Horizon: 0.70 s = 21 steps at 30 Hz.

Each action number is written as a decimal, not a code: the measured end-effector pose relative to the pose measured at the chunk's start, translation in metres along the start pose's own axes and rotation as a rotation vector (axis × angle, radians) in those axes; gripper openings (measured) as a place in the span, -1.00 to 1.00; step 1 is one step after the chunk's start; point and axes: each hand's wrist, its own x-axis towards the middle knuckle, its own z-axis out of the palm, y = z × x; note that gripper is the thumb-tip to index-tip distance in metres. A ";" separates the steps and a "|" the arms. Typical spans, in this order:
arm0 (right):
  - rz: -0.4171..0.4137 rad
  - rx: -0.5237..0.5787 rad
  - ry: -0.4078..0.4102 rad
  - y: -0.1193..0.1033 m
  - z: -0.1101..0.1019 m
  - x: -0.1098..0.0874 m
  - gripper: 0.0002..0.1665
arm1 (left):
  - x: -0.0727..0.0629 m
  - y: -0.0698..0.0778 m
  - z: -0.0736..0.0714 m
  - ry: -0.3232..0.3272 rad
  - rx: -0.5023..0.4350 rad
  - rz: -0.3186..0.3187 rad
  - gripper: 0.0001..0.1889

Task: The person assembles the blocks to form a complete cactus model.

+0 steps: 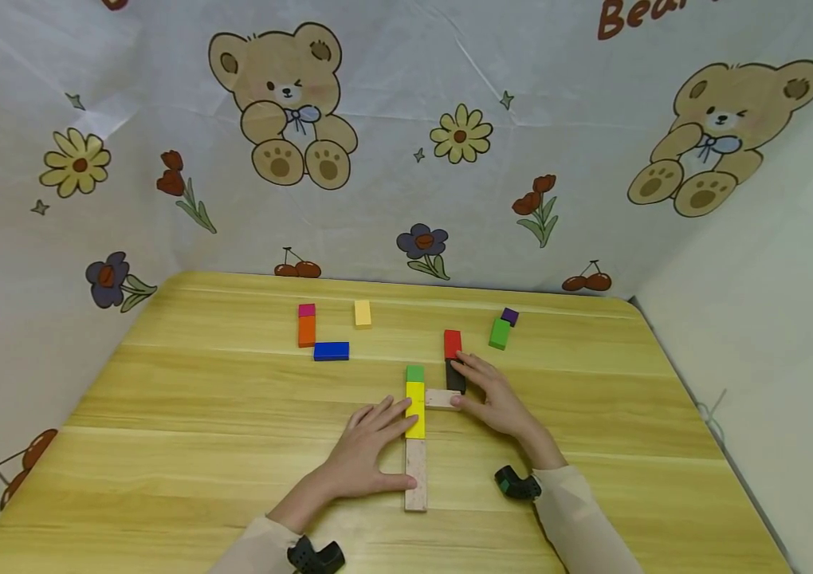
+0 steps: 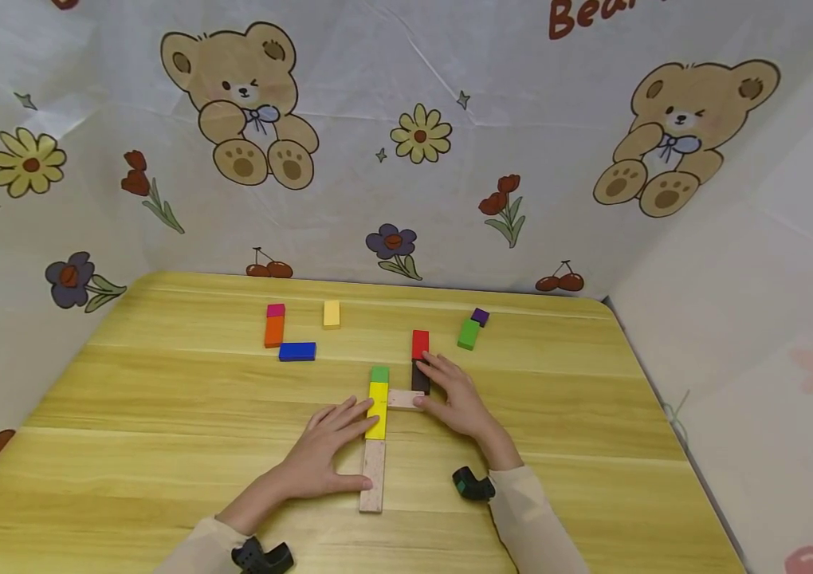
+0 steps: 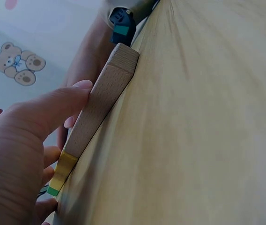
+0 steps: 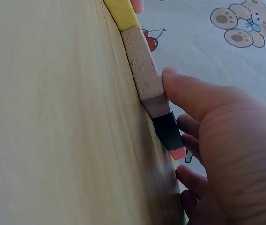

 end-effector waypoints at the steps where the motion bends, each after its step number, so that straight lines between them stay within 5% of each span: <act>1: 0.005 0.000 -0.003 0.000 0.000 0.000 -0.26 | 0.000 0.000 0.000 -0.002 -0.003 -0.002 -0.07; 6: 0.016 -0.010 -0.008 0.001 0.000 0.000 -0.26 | 0.005 0.002 -0.010 0.011 -0.086 -0.030 -0.10; 10: 0.004 -0.017 -0.012 0.000 -0.001 -0.001 -0.26 | 0.022 -0.005 -0.035 0.112 -0.155 -0.080 -0.17; 17: 0.002 -0.020 -0.011 0.002 -0.001 0.000 -0.26 | 0.078 -0.054 -0.105 0.371 -0.257 -0.242 -0.31; 21: -0.001 -0.030 -0.012 0.004 -0.001 0.000 -0.26 | 0.100 -0.084 -0.126 0.354 -0.369 -0.347 -0.29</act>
